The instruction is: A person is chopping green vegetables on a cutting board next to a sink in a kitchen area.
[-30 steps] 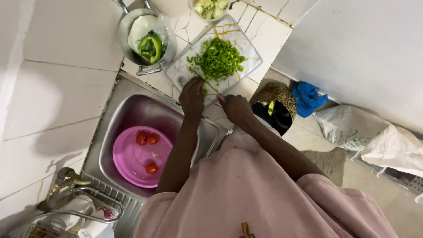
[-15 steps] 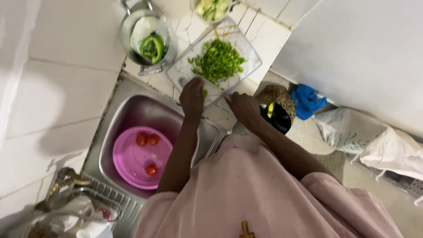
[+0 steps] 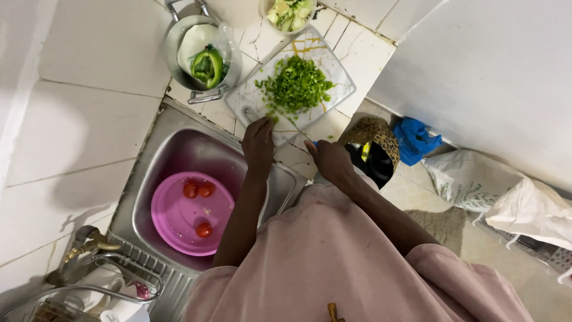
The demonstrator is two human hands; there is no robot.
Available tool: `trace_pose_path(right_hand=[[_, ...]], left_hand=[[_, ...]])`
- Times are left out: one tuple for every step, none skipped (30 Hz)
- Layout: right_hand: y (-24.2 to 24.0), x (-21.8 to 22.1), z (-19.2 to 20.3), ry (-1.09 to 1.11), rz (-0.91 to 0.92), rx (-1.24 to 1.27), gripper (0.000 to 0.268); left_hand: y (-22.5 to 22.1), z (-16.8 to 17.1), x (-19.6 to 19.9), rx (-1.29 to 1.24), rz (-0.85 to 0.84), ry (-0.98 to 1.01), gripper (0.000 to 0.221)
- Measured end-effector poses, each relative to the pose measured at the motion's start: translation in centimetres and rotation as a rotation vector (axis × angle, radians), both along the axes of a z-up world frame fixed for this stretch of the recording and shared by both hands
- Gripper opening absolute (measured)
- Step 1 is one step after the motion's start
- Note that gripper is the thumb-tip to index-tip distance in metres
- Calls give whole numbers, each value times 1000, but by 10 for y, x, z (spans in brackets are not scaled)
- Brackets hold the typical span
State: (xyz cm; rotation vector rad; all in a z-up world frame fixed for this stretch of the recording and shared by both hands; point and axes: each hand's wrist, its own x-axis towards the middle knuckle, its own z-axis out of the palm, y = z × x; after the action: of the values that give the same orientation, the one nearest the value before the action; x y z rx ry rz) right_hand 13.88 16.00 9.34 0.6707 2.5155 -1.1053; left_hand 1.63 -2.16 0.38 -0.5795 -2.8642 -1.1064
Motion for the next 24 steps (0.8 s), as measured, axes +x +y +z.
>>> trace_pose_path(right_hand=[[1,-1,-5,1,1,1,77],[1,-1,-9,-9,2,11,78],[1,-2,-14,-19,3,21,79],[1,-4,-17,-16,5,23,79],[1,-6,-20,-10,3,27,78],[2,-7,-23,-7,-4,31,78],[1,-12,-15,-9,-9,32,78],[-1,-16,-7,0,4,52,78],[-3,-20,1,9,17,72,78],[-3,-24,-7,6,15,71,78],[-4,-27,-14,-20,33,88,76],[-6,-31,-22,-44,59,104,75],[-7,-36,-21,-47,65,101,75],[-9,-39,-20,-41,63,126,75],[-11,-42,-19,-36,60,151,75],[-11,-38,-18,-36,65,148,75],[-11,-34,-17,-40,82,170,74],[-9,-31,-16,-42,95,196,72],[-6,-27,-13,-39,96,199,72],[-2,-23,-9,-56,114,206,73],[3,-19,-5,-72,132,214,73],[6,-20,5,-72,130,217,73],[9,-20,15,-74,129,199,75],[12,-21,25,-75,133,178,76]], left_hand=[[3,-6,-5,1,1,1,26],[5,-13,-10,-26,-22,26,28],[7,-19,-14,-52,-45,51,29],[11,-9,-16,-51,-43,53,29],[15,2,-18,-61,-53,89,28],[20,11,-19,-72,-69,121,27],[25,15,-19,-70,-74,120,27],[29,19,-18,-104,-69,151,22],[32,22,-17,-137,-64,183,19],[34,22,-17,-138,-66,179,19],[34,22,-17,-138,-55,177,19],[34,23,-16,-141,-35,174,19],[34,18,-19,-144,-30,171,19],[33,13,-20,-176,-44,199,19],[32,8,-22,-208,-59,227,18],[31,7,-22,-212,-55,226,18],[29,6,-22,-206,-59,242,19],[30,5,-24,-196,-67,260,19],[29,6,-23,-195,-65,262,19],[29,7,-23,-223,-59,249,17],[30,8,-22,-251,-53,236,15],[30,5,-21,-248,-54,237,15],[30,3,-19,-158,-27,158,14],[29,1,-19,-70,4,79,15]])
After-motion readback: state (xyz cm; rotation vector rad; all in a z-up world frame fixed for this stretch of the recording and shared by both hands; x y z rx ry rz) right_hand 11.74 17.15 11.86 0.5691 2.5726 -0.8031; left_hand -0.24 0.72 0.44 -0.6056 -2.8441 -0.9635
